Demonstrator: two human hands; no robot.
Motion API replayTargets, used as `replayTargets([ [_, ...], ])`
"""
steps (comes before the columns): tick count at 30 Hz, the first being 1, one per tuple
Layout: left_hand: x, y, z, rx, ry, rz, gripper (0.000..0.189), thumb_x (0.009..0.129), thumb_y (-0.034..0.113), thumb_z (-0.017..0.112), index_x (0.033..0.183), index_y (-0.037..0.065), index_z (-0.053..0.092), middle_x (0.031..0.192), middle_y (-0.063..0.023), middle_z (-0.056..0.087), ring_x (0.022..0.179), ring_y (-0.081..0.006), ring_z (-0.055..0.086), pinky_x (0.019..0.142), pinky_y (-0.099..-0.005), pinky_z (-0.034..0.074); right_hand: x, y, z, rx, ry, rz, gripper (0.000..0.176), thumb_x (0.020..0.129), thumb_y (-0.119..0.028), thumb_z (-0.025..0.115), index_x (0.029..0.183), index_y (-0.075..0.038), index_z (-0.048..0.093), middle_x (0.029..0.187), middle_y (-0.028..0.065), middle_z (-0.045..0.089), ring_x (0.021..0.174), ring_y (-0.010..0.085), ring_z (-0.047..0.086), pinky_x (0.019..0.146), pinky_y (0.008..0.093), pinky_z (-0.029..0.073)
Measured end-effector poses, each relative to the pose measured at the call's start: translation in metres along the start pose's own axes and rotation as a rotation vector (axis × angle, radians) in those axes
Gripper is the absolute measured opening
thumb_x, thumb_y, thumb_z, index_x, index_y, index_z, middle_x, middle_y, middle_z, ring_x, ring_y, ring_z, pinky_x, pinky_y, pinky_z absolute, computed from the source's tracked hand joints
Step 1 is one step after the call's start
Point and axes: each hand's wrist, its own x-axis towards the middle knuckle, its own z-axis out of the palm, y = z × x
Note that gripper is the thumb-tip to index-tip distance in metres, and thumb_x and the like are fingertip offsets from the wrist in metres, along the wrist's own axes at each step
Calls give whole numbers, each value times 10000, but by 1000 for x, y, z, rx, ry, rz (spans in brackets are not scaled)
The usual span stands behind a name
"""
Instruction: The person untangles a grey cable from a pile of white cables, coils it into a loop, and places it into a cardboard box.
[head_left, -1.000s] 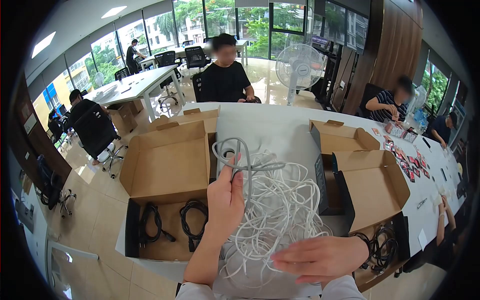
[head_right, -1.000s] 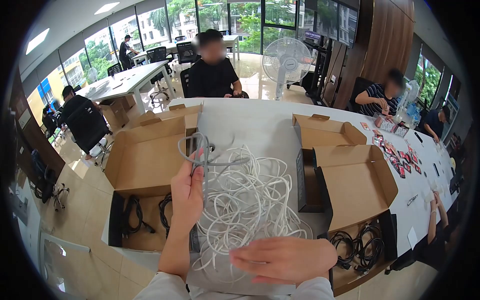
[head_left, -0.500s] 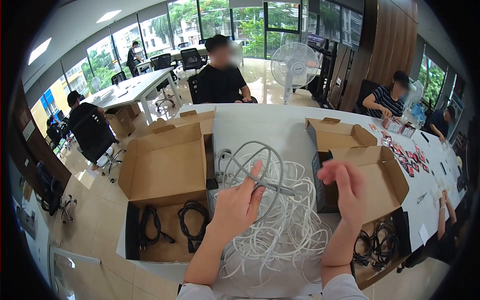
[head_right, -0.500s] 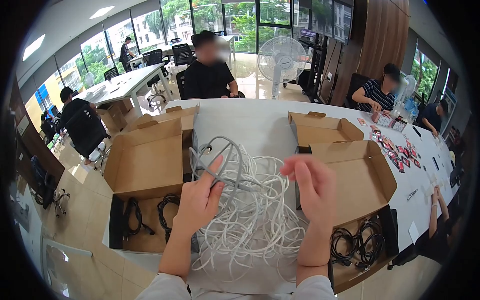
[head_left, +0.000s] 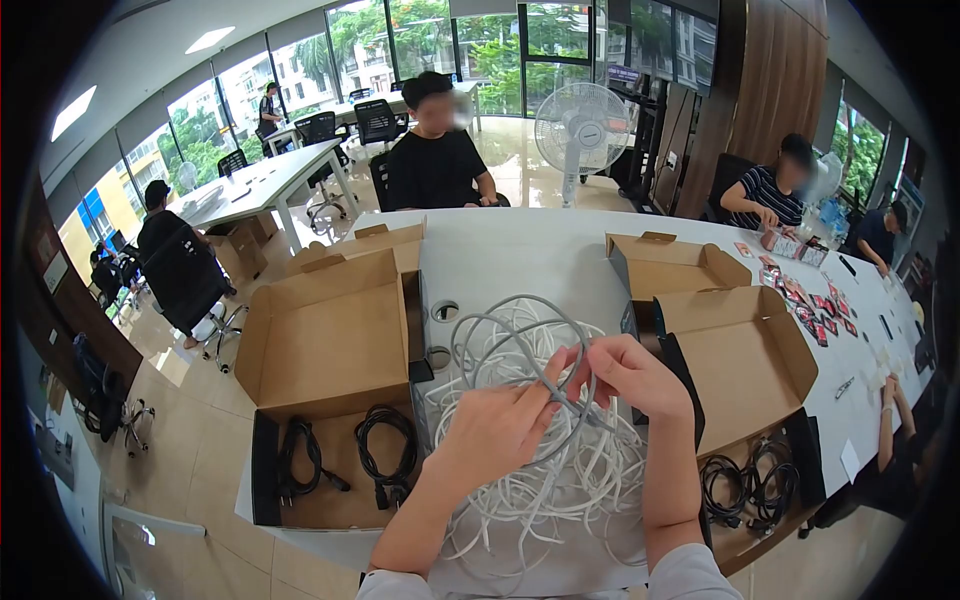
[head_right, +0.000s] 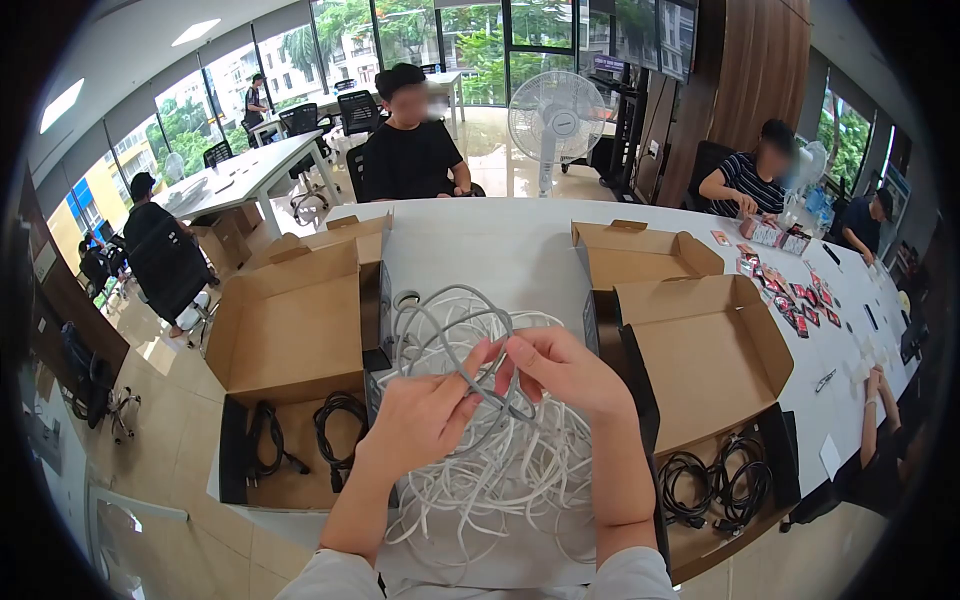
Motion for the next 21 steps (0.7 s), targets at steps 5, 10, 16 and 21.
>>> replayTargets([
  [5,1,1,1,-39,-52,-23,776,762,133,638,1426,-1,259,729,-84,613,584,-258,580,552,-337,458,2,-1,8,31,84,-6,233,925,-230,539,883,-21,634,716,17,635,562,43,537,496,175,401],
  [10,4,-2,0,-79,51,34,762,761,142,625,1418,-11,272,961,-171,602,890,-315,581,795,-399,442,1,-3,8,68,246,3,174,925,-178,545,871,-29,617,681,1,591,533,37,508,461,174,377],
  [16,3,-5,-9,-911,373,119,362,899,297,489,1146,33,506,955,-169,573,929,-324,527,881,-440,378,0,1,-17,103,694,-194,183,941,-186,532,887,-24,599,706,13,573,501,54,493,452,187,386],
  [21,-7,-15,-25,-1576,587,27,360,996,333,341,733,104,429,595,-38,443,593,-176,432,648,-328,357,-8,9,-56,180,988,-445,187,952,-210,528,928,-37,594,746,9,576,553,62,517,506,181,421],
])
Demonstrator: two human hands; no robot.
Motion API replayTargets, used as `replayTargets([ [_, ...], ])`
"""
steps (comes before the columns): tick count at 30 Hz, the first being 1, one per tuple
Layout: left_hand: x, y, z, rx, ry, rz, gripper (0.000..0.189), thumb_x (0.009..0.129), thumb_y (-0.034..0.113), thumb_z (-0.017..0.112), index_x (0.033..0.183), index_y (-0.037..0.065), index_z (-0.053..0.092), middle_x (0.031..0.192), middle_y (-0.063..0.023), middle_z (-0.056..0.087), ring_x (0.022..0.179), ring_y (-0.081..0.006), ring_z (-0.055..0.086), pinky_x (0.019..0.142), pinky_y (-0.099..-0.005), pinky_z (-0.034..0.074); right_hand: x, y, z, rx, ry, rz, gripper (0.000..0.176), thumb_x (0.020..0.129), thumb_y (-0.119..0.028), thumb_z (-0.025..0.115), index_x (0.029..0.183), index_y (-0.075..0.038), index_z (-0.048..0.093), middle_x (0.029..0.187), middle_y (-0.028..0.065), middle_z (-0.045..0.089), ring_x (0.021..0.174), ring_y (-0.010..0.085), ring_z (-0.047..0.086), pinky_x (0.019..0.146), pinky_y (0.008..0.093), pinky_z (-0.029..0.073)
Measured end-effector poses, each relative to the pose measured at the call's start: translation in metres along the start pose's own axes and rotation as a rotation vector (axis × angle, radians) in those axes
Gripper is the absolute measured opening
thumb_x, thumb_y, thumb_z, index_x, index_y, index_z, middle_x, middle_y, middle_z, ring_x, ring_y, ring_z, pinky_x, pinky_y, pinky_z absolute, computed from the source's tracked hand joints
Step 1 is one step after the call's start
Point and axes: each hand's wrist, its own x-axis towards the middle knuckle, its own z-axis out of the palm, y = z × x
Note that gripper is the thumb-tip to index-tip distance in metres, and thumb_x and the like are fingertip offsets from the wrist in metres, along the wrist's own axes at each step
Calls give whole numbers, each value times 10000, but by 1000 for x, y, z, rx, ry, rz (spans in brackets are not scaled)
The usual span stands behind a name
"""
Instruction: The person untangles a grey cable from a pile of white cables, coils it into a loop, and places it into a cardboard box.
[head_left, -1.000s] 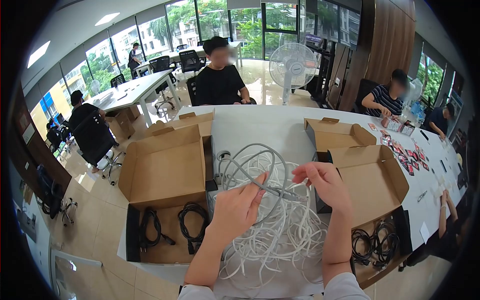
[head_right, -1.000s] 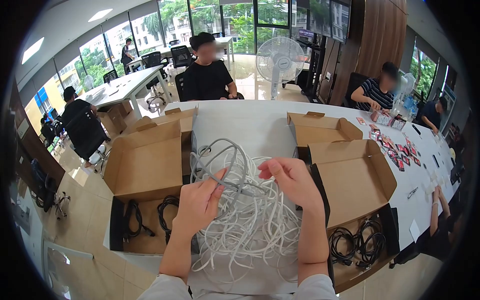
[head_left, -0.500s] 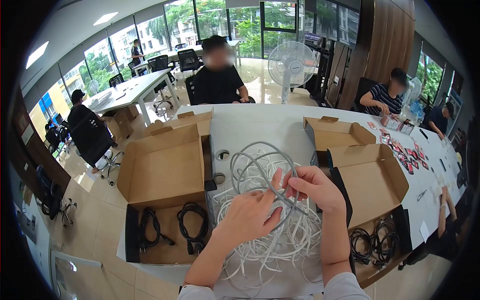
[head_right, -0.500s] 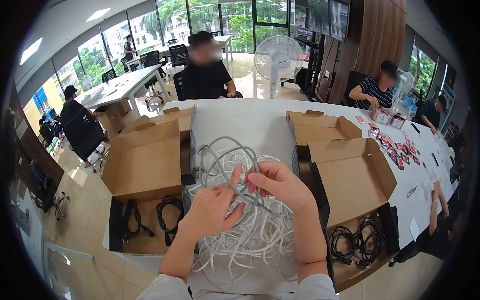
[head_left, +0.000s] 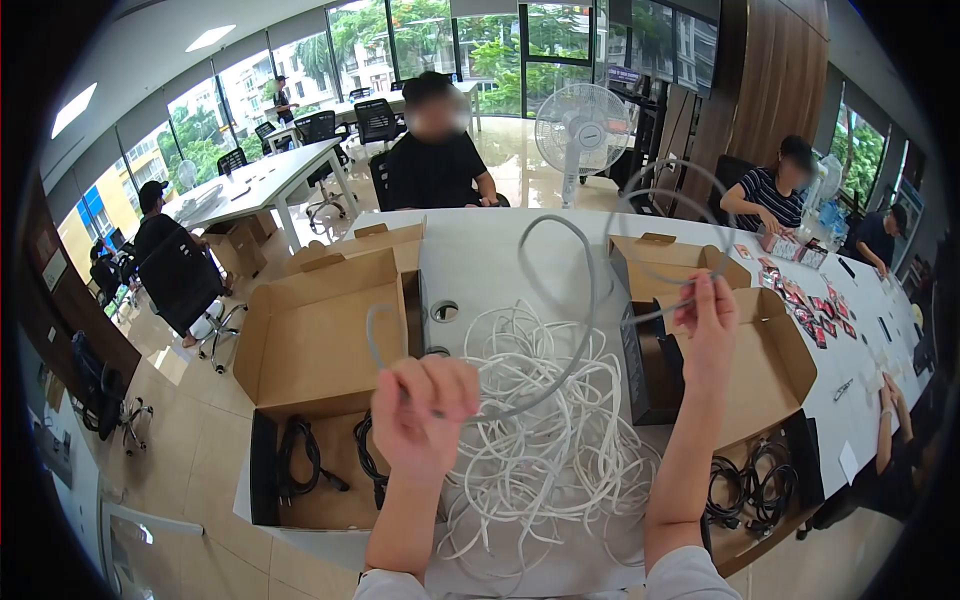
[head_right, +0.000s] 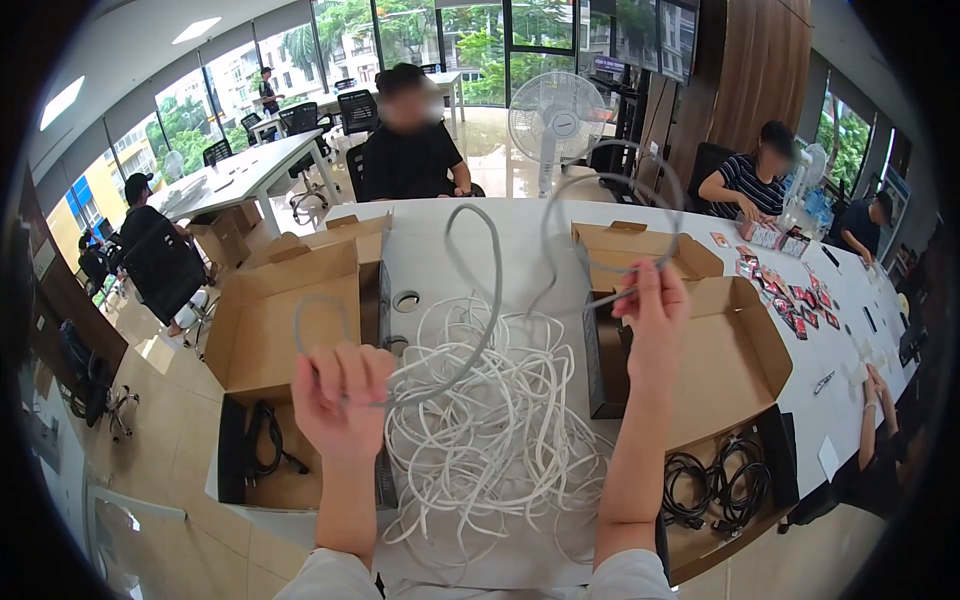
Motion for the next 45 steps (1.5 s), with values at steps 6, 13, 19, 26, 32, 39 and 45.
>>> replayTargets([
  [6,6,17,-16,-112,448,19,353,1001,348,317,796,109,477,447,48,225,437,-77,198,508,-258,246,17,-1,-25,84,243,-198,194,953,-223,534,970,-38,592,780,14,584,617,60,550,589,190,488],
  [13,10,19,-16,489,453,-184,374,966,163,388,1314,32,418,621,-16,400,505,-95,325,550,-252,339,8,-11,-15,44,226,-242,207,955,-227,528,976,-30,586,781,24,588,624,75,560,595,199,494],
  [19,3,1,-7,1707,-56,-54,778,750,53,644,1428,29,261,1463,-217,187,1324,-346,288,1069,-427,253,-2,-9,-1,-137,120,-283,214,968,-213,496,962,-15,577,783,36,590,628,88,566,601,215,498],
  [26,-8,7,-2,1754,-771,-417,852,696,190,746,1417,84,304,1448,-270,237,1369,-393,210,1106,-481,131,-18,-16,10,-454,-88,-362,171,962,-140,491,958,1,588,796,57,602,680,118,600,619,237,504],
  [32,5,35,-5,1448,-519,-76,861,631,290,810,1359,91,396,1482,-269,182,1368,-404,200,1087,-507,147,-30,-23,20,-707,-295,-499,105,861,2,545,947,0,603,797,108,599,650,199,616,585,283,489],
  [39,-4,15,20,999,-269,-189,769,644,273,831,1278,54,453,1360,-282,384,1219,-352,440,1000,-442,332,-51,-31,42,-869,-551,-480,140,789,54,570,913,-3,602,793,110,598,610,252,594,560,306,472],
  [45,-1,7,7,725,-133,-551,373,773,136,745,1065,-11,565,740,-115,644,676,-166,616,616,-279,466,-51,-28,39,-701,-593,-394,61,777,10,627,814,21,579,696,84,571,524,159,550,488,258,428],
])
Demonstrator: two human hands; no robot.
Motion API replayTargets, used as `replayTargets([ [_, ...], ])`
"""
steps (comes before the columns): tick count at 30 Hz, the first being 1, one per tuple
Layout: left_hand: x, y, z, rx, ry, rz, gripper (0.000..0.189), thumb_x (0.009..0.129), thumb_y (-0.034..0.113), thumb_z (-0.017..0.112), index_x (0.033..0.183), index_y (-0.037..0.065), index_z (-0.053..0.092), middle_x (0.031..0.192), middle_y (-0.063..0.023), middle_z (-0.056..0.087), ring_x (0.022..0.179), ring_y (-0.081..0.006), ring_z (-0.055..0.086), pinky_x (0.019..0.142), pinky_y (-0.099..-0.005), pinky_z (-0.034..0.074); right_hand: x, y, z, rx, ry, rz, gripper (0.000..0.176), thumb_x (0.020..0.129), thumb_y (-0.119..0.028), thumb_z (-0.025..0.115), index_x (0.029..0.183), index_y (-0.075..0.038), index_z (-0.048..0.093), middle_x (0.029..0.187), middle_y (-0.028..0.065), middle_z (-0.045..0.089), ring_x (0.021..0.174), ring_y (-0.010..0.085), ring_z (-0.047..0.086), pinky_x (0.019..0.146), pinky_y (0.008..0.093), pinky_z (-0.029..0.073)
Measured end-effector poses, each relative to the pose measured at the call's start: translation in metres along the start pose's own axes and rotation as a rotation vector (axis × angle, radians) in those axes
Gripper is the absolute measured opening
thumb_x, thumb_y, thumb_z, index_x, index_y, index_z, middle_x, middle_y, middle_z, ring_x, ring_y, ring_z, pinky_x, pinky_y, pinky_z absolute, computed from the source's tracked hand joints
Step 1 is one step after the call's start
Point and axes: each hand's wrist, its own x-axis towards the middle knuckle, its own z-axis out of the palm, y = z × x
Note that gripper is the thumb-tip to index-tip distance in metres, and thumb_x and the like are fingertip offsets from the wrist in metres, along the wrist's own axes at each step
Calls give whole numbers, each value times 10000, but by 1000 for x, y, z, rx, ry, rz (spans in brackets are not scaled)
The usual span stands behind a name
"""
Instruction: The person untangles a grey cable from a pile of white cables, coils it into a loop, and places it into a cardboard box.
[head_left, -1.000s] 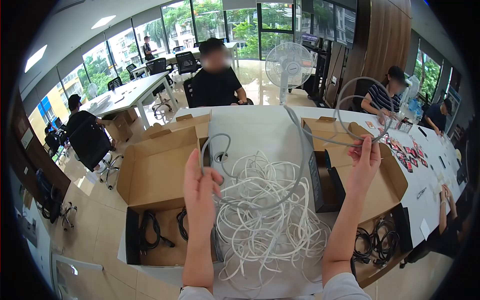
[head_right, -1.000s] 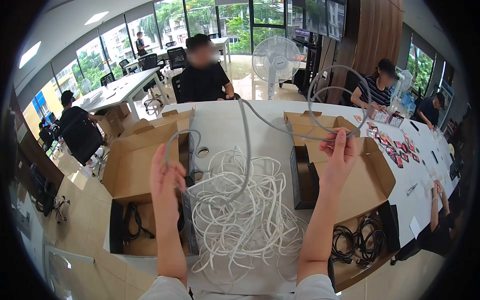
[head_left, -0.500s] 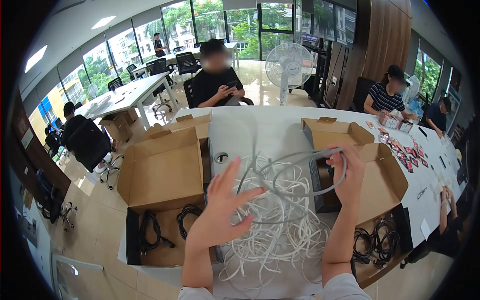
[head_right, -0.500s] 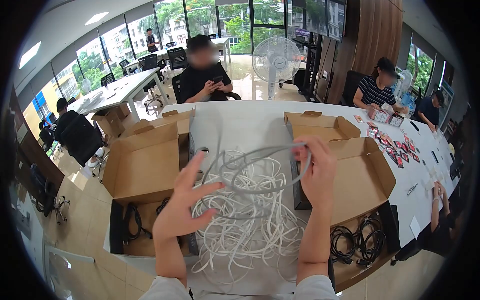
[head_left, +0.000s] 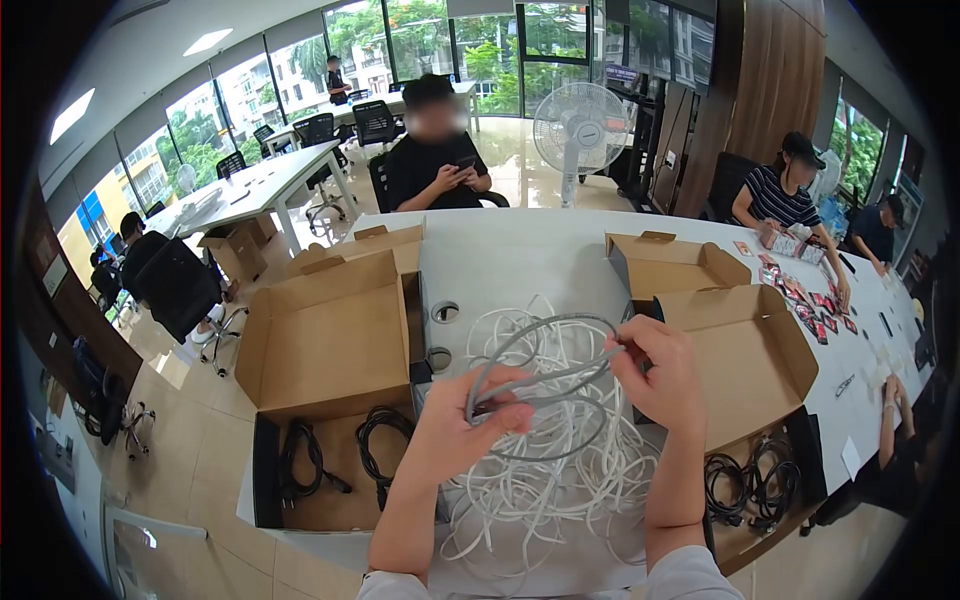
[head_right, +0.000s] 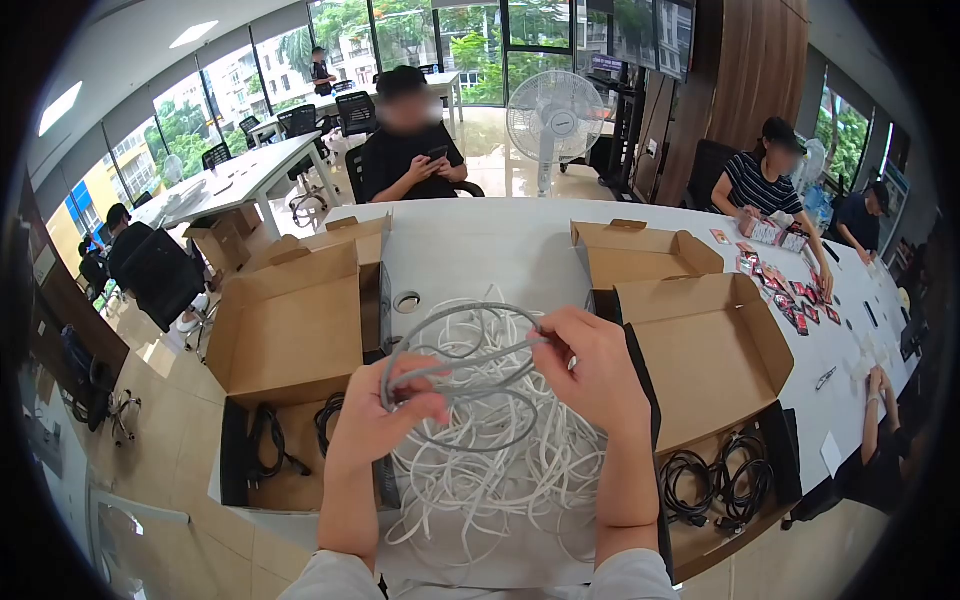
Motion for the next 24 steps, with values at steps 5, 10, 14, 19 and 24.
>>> replayTargets([
  [5,-5,-13,-16,-391,50,91,315,902,315,592,862,10,524,581,-30,516,495,-101,496,455,-249,394,-3,-1,-9,197,-120,31,112,793,-4,638,749,15,537,606,42,501,485,73,505,435,224,365],
  [10,0,-10,-11,-486,135,70,403,987,388,393,779,46,439,613,-64,486,489,-118,465,469,-256,397,-6,-5,-14,431,-145,149,142,831,-29,626,735,8,529,597,5,477,485,34,449,429,211,328],
  [14,1,-8,-7,-301,69,103,379,999,349,378,772,50,425,697,-112,572,562,-147,538,547,-278,449,-6,-1,-8,361,-1,184,131,848,-42,617,754,15,546,604,10,480,477,43,404,431,215,315],
  [19,4,-16,-9,-163,-77,128,318,996,250,410,777,22,446,874,-162,658,740,-174,627,708,-284,487,0,4,6,81,208,98,95,836,-46,629,800,27,580,637,40,504,480,78,418,435,226,320],
  [24,4,-13,-7,-176,-122,69,252,992,159,421,807,-2,481,893,-156,677,787,-179,659,732,-269,498,3,2,9,24,225,56,88,828,-60,639,868,18,624,715,64,558,489,107,463,455,229,370],
])
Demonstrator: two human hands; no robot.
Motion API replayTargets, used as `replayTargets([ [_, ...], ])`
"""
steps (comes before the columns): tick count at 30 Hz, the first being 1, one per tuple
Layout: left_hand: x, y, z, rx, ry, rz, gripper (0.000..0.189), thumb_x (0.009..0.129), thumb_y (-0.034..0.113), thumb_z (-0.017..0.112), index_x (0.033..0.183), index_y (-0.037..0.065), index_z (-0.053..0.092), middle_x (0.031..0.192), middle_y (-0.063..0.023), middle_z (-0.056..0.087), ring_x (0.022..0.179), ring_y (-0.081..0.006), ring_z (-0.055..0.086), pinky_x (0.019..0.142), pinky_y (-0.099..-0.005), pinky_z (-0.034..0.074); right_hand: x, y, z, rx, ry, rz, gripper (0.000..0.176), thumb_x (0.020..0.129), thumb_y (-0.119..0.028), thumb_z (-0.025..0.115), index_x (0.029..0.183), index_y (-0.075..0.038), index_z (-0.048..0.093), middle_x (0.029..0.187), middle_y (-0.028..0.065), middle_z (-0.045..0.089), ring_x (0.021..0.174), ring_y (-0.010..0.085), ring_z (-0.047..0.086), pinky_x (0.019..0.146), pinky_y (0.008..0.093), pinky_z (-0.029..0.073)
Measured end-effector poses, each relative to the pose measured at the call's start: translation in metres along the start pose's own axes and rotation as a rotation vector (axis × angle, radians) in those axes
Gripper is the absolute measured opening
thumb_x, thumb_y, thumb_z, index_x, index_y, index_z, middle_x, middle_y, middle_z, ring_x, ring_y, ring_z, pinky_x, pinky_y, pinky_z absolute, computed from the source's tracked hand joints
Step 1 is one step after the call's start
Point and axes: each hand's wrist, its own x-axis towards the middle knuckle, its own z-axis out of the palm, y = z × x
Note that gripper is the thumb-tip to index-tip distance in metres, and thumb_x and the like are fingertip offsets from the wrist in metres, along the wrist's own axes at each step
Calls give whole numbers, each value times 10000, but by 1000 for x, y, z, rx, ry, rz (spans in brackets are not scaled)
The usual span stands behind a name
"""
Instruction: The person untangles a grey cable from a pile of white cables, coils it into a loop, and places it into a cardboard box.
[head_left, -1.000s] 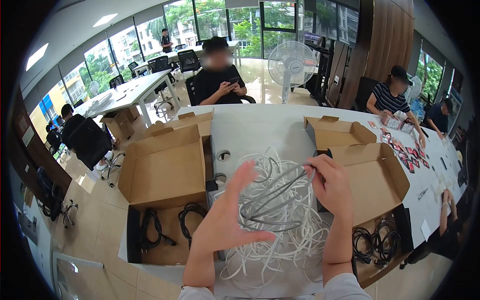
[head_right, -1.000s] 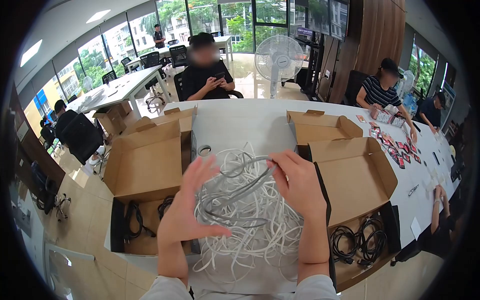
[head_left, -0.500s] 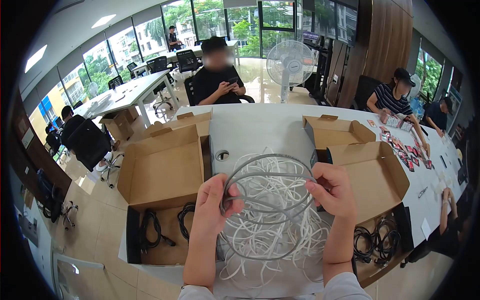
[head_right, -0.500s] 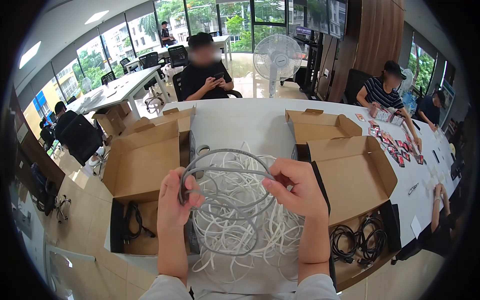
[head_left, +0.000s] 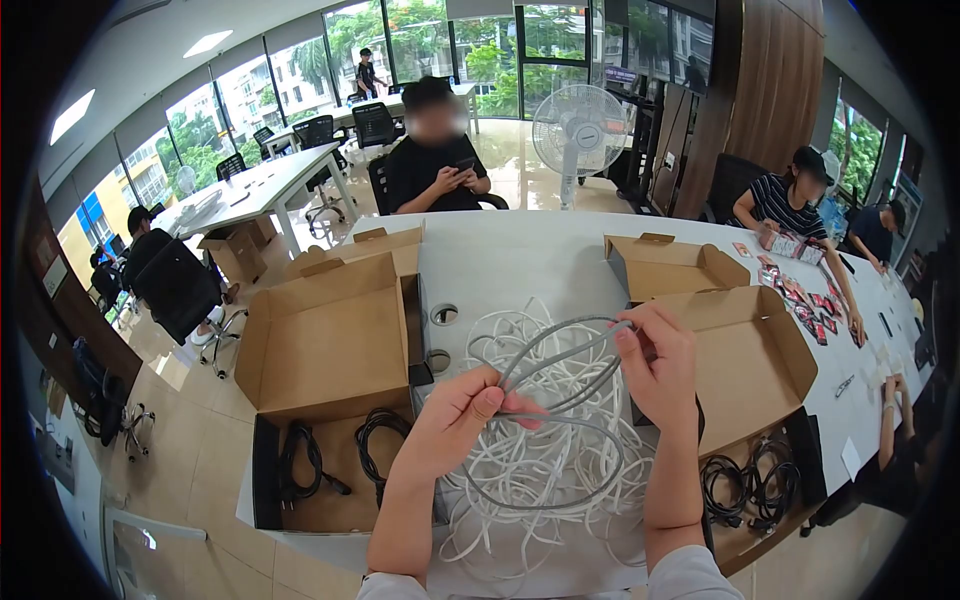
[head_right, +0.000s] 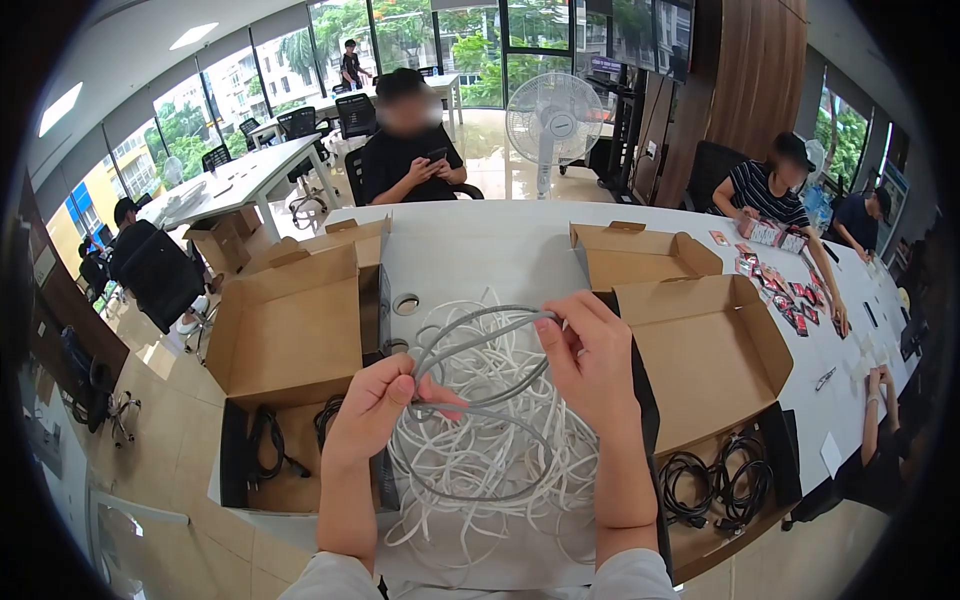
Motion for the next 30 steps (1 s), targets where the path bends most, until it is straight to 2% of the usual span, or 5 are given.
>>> replayTargets([
  [8,1,-1,3,59,52,-50,280,984,251,447,864,1,488,831,-166,670,612,-215,668,537,-260,504,0,-9,-1,-137,-72,-41,174,814,-88,661,975,-21,670,758,71,599,505,133,489,476,248,402],
  [18,-5,10,2,-28,-31,-120,396,999,327,389,955,-34,545,721,-135,672,450,-92,535,453,-191,410,3,-4,2,-143,-101,-288,176,783,-58,663,955,-28,685,769,90,634,649,238,566,612,310,457],
  [21,-12,8,1,-111,-34,-94,438,978,387,427,967,-35,547,706,-128,668,466,-75,540,449,-181,395,-3,-10,5,129,-230,-71,175,809,-35,626,976,-12,671,783,117,646,640,248,573,611,308,458],
  [26,-10,1,-4,-213,-100,73,467,936,432,506,972,-33,543,665,-89,647,493,-74,561,451,-179,387,-1,-11,-3,264,-442,-11,181,833,-13,583,1000,12,650,741,109,633,569,168,556,557,280,448],
  [30,-9,0,-1,-127,-122,-10,345,950,323,517,983,-19,538,774,-93,647,671,-115,619,589,-210,462,-8,-5,-9,619,-436,200,168,846,-13,571,993,5,653,682,46,604,532,95,517,506,262,421],
])
